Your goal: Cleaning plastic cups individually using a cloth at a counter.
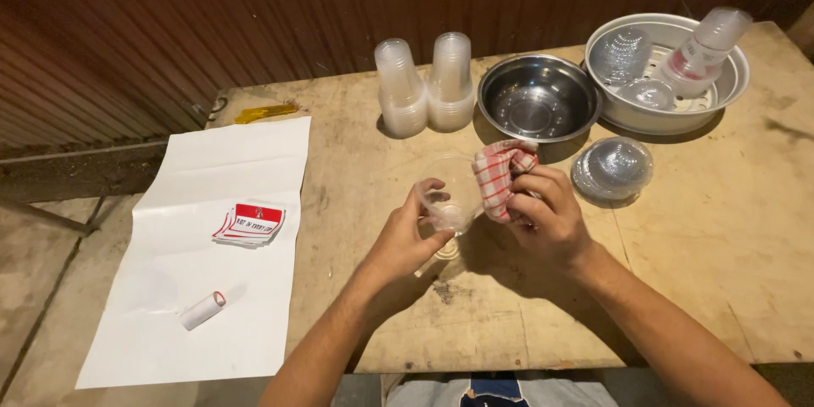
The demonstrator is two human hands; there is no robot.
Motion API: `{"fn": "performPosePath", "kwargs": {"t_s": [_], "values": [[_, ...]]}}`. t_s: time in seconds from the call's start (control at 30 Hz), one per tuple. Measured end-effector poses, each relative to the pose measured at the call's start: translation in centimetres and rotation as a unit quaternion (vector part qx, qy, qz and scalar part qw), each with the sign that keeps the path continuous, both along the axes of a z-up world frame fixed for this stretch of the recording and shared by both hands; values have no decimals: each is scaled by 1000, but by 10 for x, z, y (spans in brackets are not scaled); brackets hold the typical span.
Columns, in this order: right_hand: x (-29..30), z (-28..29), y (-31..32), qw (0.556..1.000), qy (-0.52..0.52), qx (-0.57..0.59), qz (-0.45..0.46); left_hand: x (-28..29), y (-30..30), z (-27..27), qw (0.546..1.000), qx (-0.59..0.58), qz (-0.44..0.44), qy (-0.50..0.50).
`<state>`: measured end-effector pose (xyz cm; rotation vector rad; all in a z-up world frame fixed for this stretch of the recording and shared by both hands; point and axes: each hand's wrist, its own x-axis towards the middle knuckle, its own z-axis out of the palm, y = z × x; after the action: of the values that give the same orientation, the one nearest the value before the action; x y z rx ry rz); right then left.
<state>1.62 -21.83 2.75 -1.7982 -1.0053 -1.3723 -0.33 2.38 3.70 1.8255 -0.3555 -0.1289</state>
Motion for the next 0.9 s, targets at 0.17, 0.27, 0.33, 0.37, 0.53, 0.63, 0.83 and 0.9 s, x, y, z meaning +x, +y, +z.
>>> {"fn": "performPosePath", "kwargs": {"t_s": [0.17,0.27,0.33,0.37,0.53,0.63,0.83,0.9], "values": [[4,-6,1,1000,13,-6,3,-6,7,12,999,35,28,0],[-2,-4,7,999,29,-10,18,-11,12,20,999,30,38,-1],[-6,-3,14,999,35,-11,27,-12,16,20,999,26,44,-1],[-8,-4,17,999,35,-14,29,-12,19,17,999,18,48,5],[-18,6,37,999,18,-12,46,-9,28,-4,999,-20,43,14],[-16,8,35,999,10,-11,46,-8,29,-9,999,-42,28,9],[-3,9,16,999,22,-28,31,-7,28,-5,998,-57,16,-14],[-2,9,13,999,29,-28,20,-7,26,-2,999,-40,33,-8]]}}
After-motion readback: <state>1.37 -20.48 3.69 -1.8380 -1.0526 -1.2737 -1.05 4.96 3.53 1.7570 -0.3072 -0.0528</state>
